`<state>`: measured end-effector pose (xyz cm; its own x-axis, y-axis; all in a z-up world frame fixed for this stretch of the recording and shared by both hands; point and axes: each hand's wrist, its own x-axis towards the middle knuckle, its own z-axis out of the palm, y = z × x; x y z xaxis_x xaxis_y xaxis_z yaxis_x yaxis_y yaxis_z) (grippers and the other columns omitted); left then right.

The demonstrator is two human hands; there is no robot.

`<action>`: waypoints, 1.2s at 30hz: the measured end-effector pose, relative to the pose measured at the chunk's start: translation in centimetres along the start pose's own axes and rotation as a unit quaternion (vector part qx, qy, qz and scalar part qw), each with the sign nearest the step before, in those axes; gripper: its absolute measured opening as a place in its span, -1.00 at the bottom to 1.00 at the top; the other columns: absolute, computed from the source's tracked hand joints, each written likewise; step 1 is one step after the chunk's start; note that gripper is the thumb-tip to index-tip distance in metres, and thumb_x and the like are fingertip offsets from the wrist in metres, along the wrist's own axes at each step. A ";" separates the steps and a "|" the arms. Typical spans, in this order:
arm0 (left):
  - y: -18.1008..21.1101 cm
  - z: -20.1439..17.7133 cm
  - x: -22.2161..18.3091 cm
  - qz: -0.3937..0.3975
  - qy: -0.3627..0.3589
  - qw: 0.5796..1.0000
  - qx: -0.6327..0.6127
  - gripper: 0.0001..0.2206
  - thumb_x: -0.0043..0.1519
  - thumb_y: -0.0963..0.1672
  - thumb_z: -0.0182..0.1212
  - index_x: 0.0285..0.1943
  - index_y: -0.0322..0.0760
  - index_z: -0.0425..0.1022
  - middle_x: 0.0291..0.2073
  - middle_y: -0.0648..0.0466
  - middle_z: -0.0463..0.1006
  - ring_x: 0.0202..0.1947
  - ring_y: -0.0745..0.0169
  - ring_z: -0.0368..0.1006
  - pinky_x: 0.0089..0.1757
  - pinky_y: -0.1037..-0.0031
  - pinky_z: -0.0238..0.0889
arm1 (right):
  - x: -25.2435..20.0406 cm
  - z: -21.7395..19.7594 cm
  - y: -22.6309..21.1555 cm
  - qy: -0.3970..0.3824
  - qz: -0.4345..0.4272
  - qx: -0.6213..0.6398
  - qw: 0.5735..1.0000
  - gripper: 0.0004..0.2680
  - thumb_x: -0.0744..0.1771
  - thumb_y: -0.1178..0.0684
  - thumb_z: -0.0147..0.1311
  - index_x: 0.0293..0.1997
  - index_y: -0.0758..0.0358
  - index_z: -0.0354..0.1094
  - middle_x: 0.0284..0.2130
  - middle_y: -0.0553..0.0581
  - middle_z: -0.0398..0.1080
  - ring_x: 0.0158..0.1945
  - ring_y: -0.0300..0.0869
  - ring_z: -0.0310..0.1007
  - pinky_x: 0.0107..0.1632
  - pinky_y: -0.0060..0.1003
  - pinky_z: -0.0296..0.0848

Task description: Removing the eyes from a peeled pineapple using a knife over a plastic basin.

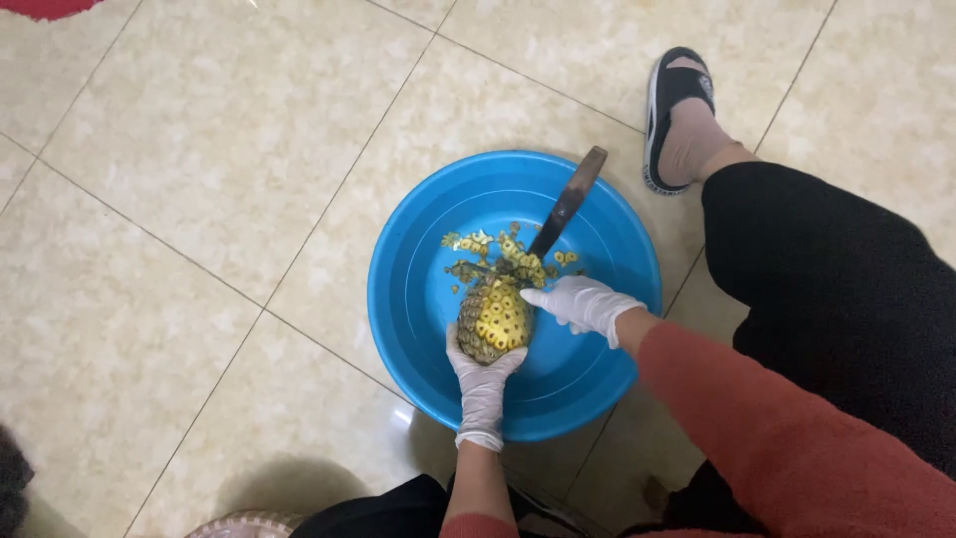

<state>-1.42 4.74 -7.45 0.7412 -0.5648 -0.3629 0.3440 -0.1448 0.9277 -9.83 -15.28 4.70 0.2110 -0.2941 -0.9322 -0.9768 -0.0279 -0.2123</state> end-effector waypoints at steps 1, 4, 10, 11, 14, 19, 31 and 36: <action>1.3 0.0 -0.6 -0.033 -0.001 0.999 0.021 0.16 -0.26 -0.27 0.58 0.56 -0.27 -0.17 0.37 -0.18 0.19 0.28 -0.04 0.36 0.24 0.32 0.30 | 0.2 0.1 0.1 -0.010 0.004 0.016 1.000 -0.32 0.38 -0.54 -0.30 0.43 0.34 0.16 0.04 0.15 0.49 -0.18 -0.11 0.58 -0.09 -0.16 0.55; -2.9 -1.0 0.8 0.037 -0.009 0.999 0.037 0.19 -0.31 -0.29 0.60 0.55 -0.27 -0.17 0.38 -0.17 0.18 0.28 -0.04 0.39 0.21 0.30 0.38 | -3.4 -0.8 -1.0 -0.007 0.011 0.044 0.999 -0.33 0.38 -0.53 -0.29 0.47 0.30 0.12 -0.02 0.15 0.49 -0.17 -0.11 0.57 -0.10 -0.16 0.57; -5.6 -1.7 1.6 0.070 0.000 0.997 0.018 0.17 -0.30 -0.25 0.63 0.53 -0.28 -0.15 0.37 -0.23 0.19 0.27 -0.07 0.40 0.17 0.28 0.42 | 4.0 1.4 2.0 -0.014 -0.004 0.132 0.991 -0.41 0.38 -0.50 -0.19 0.23 0.27 0.42 -0.41 0.19 0.48 -0.49 -0.01 0.45 -0.34 -0.16 0.49; -3.2 -1.3 2.7 0.064 0.002 0.998 0.019 0.17 -0.30 -0.25 0.63 0.53 -0.28 -0.15 0.37 -0.23 0.19 0.27 -0.07 0.40 0.17 0.28 0.42 | 3.7 1.7 2.6 -0.018 0.000 0.131 0.991 -0.41 0.38 -0.50 -0.19 0.23 0.27 0.42 -0.41 0.19 0.48 -0.49 -0.01 0.45 -0.34 -0.16 0.49; 0.4 -0.3 6.7 -0.442 0.157 0.718 -0.514 -0.22 0.12 0.12 0.35 0.54 -0.08 0.22 0.48 -0.16 0.17 0.46 -0.44 0.03 0.18 -0.54 0.01 | 1.4 1.4 3.5 0.010 -0.023 0.118 0.993 -0.39 0.33 -0.58 -0.11 0.01 0.30 0.50 -0.43 0.21 0.49 -0.49 -0.06 0.44 -0.34 -0.16 0.45; -10.7 -2.1 4.8 0.039 0.007 0.995 -0.087 0.20 -0.27 -0.33 0.56 0.57 -0.13 -0.21 0.42 -0.14 0.16 0.33 -0.04 0.33 0.17 0.26 0.41 | -9.5 1.4 2.8 0.042 -0.088 -0.064 0.993 -0.29 0.34 -0.61 -0.31 0.41 0.25 0.18 0.20 0.30 0.42 0.28 0.06 0.42 0.34 -0.06 0.35; -6.9 -0.7 3.9 0.011 0.045 0.998 -0.030 0.15 -0.28 -0.31 0.59 0.54 -0.32 -0.13 0.33 -0.19 0.29 0.21 -0.02 0.45 0.12 0.35 0.47 | -5.9 2.3 2.8 0.084 -0.096 -0.147 0.981 -0.39 0.39 -0.53 -0.37 0.23 0.23 0.33 -0.02 0.25 0.52 0.11 0.01 0.54 0.13 -0.10 0.46; -7.7 -1.0 3.9 0.025 0.036 0.997 -0.067 0.17 -0.29 -0.32 0.57 0.55 -0.29 -0.14 0.32 -0.21 0.31 0.18 -0.04 0.47 0.08 0.32 0.49 | -4.7 2.2 1.1 0.081 -0.115 -0.104 0.985 -0.33 0.38 -0.53 -0.39 0.37 0.36 0.19 0.14 0.40 0.41 0.23 0.16 0.43 0.21 0.05 0.39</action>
<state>-0.58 4.49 -16.11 0.7973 -0.5079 -0.3260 0.3754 -0.0056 0.9269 -11.85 -11.80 8.21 0.4350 -0.4047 -0.8043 -0.8939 -0.3015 -0.3317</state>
